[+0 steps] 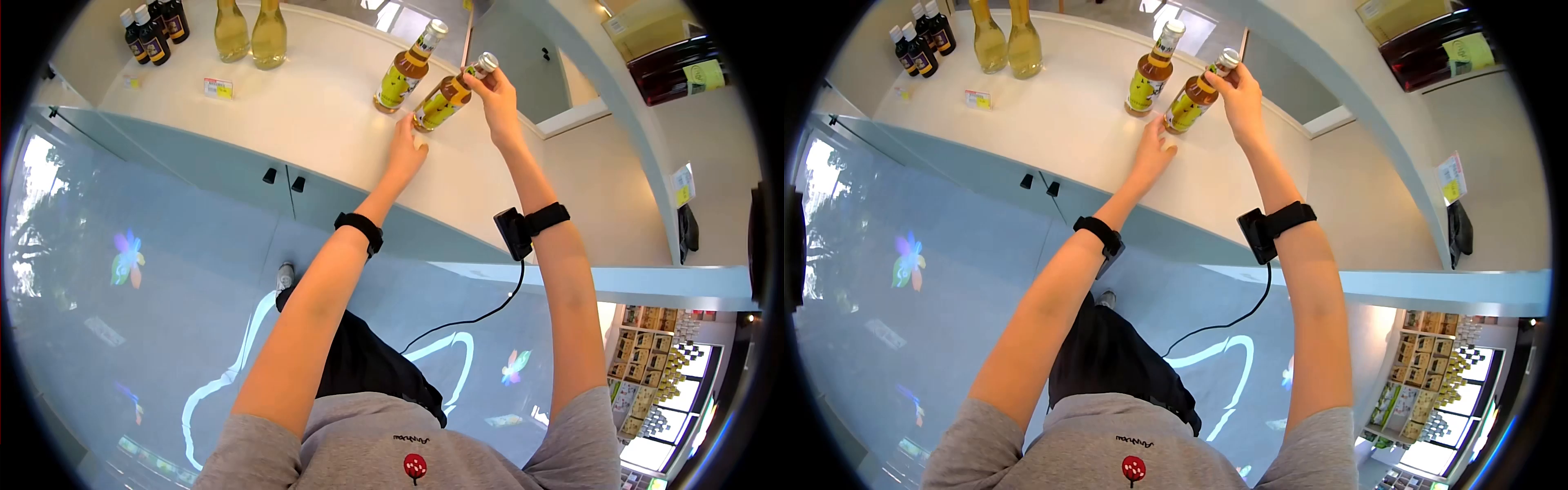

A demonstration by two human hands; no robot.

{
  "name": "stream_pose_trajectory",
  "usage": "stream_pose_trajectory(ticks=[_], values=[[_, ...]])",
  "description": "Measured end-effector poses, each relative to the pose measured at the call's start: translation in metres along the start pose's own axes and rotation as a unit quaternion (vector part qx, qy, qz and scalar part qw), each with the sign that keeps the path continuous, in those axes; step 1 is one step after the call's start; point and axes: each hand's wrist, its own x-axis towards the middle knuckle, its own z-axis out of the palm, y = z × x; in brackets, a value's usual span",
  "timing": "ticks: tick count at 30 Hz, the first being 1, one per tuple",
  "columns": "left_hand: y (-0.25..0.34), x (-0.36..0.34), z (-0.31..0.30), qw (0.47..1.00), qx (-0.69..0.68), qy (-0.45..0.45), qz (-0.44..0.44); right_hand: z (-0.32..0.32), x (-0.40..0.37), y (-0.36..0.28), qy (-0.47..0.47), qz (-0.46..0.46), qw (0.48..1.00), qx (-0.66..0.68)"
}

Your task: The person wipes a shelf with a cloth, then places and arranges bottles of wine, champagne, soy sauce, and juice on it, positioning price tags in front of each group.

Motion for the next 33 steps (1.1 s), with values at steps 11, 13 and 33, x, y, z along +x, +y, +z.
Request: stream_pose_trajectory(ticks=[11,13,33], values=[[0.133,-0.034,-0.056,0.968,0.069,0.075,0.227,0.035,-0.116,-0.064,0.112,-0.07,0.984,-0.116],[0.182,-0.047,-0.065,0.966,0.066,0.056,0.244,0.04,-0.145,-0.097,0.049,-0.082,0.991,-0.091],[0.485,-0.011,-0.055,0.965,-0.009,-0.113,0.236,-0.068,0.02,-0.371,0.11,-0.129,0.985,-0.038]])
